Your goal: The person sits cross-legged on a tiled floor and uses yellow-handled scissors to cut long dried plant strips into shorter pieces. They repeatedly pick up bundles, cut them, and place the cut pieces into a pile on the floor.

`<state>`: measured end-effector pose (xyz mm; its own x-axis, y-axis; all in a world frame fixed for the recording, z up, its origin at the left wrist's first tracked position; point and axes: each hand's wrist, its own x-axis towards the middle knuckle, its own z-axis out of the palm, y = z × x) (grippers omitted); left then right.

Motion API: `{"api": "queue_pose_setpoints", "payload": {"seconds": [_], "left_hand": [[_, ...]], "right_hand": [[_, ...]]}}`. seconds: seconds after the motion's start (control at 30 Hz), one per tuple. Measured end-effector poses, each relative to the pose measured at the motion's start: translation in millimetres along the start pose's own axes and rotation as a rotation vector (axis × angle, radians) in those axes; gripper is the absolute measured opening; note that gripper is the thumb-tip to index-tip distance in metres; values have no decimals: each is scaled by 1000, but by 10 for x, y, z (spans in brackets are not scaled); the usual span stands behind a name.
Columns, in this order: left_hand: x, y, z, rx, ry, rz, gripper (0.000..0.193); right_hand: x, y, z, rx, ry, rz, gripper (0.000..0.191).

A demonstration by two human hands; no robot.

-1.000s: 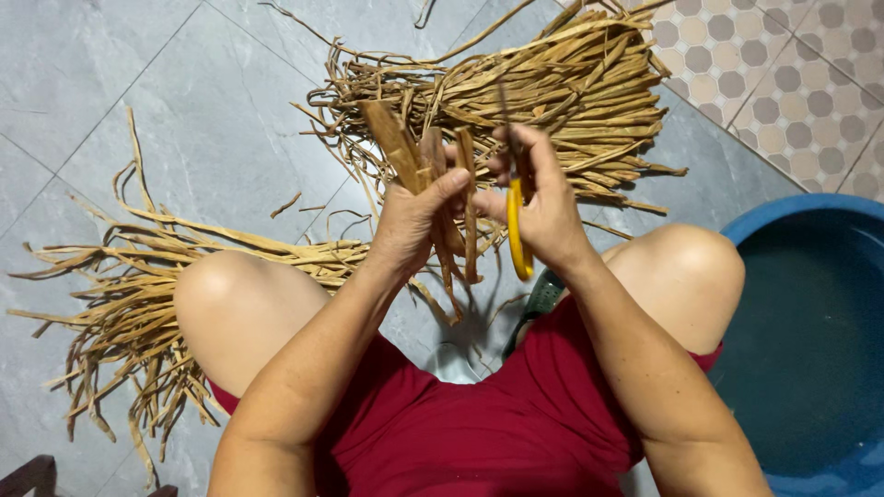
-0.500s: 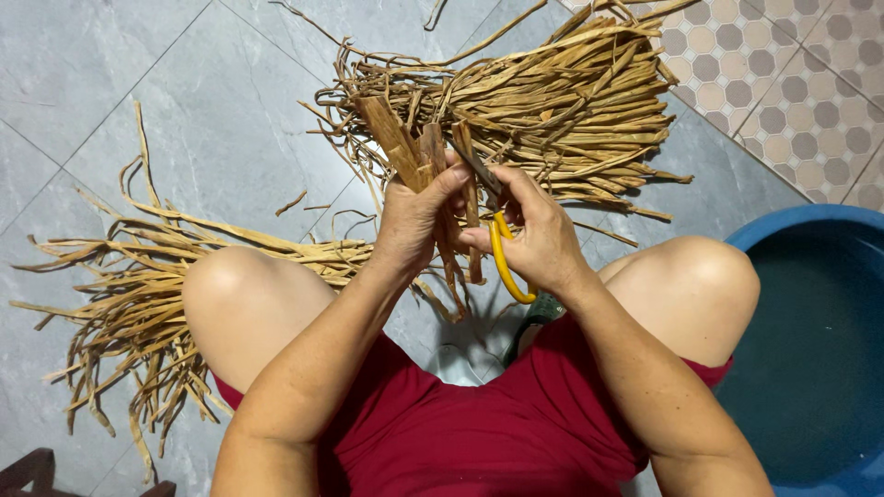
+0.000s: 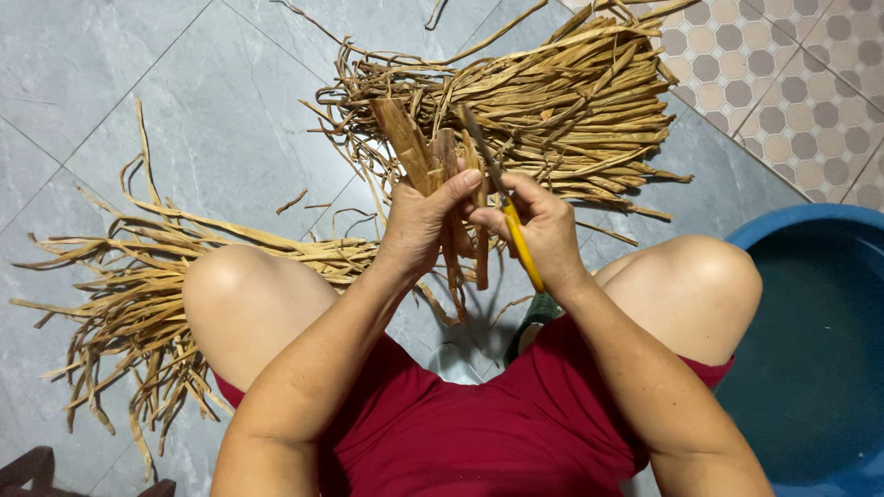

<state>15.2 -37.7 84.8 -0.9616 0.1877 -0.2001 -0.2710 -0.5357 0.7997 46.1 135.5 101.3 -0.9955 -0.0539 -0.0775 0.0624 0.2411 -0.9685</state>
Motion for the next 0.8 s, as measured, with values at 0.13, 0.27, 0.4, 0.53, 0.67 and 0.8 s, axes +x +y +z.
{"api": "queue_pose_setpoints", "payload": {"seconds": [0.13,0.27,0.4,0.53,0.67,0.8], "left_hand": [[3,-11,-13,-49,0,-20,28],[-19,-11,10,-142,-22,-82,36],[-21,-34,44,-192,-108,-22,47],[10,-145,53,-253,-139,-38,56],[73,-280,6,-108,-47,-1,58],[106,-313,-55,-205,-6,-20,61]], "right_hand": [[48,78,12,149,-11,-74,45],[56,157,43,242,-52,-160,45],[121,210,20,290,-21,-36,44],[173,251,46,259,-20,-77,45],[132,231,106,263,-11,-122,45],[10,134,156,94,125,-236,47]]}}
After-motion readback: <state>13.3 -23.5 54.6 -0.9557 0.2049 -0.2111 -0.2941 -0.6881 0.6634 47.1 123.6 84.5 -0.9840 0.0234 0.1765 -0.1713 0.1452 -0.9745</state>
